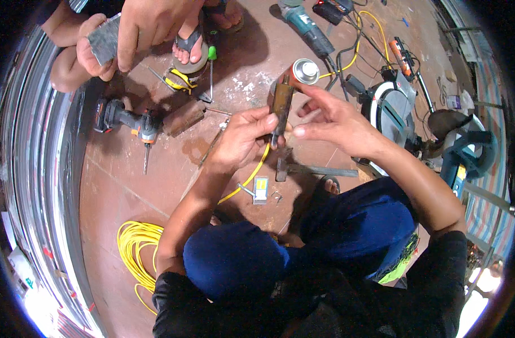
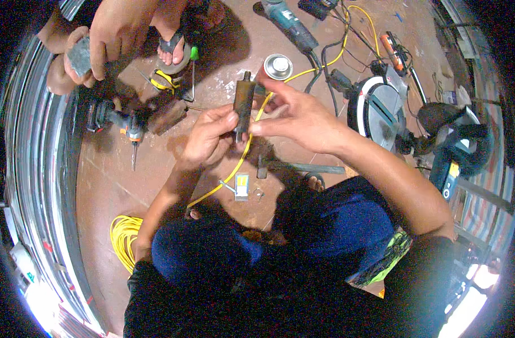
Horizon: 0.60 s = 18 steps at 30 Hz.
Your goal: The person sits on the floor and assembles a cylindrical metal part with a square metal block. They use a hammer to tap the components together, apply lubricant from a spray can, and wipe the assembly with a yellow cloth. The person repeatedly fits and removes the parts to check the connection.
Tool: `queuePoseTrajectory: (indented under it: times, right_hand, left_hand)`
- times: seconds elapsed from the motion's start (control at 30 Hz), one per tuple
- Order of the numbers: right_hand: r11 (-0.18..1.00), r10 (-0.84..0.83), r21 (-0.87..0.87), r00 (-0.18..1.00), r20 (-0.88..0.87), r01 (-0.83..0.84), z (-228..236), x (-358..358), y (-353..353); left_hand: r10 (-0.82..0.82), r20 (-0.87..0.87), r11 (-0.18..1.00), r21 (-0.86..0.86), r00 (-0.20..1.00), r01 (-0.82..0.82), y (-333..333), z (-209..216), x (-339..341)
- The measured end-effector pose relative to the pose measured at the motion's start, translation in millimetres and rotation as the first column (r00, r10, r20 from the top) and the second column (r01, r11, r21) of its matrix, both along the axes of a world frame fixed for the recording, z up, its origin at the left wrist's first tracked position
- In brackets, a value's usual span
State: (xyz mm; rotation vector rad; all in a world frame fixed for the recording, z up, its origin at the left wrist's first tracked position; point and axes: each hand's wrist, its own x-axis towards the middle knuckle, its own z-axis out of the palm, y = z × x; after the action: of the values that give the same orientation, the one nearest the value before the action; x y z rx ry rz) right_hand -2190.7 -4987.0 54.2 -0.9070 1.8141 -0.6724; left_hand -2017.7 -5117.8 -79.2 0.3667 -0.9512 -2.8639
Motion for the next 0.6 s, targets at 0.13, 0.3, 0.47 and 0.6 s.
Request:
queuePoseTrajectory:
  times: [0.13, 0.3, 0.47, 0.6]
  right_hand:
    - [0.977, -0.012, -0.195, 0.924, 0.382, 0.093, -1, 13, -9]
    - [0.949, -0.006, -0.309, 0.981, 0.194, 0.067, -6, 16, -12]
    - [0.967, -0.089, -0.226, 0.989, 0.121, 0.115, -7, 5, -9]
    - [0.951, -0.087, -0.278, 0.978, 0.187, 0.138, -10, 10, -7]
  left_hand:
    - [-0.067, -0.183, 0.963, 0.246, 0.981, 0.112, 15, 22, 10]
    - [-0.024, -0.12, 0.961, 0.27, 0.992, 0.056, 29, 26, 17]
    - [-0.093, -0.19, 0.942, 0.302, 0.977, 0.148, 30, 26, 16]
    - [-0.099, -0.23, 0.898, 0.399, 0.968, 0.187, 30, 26, 16]
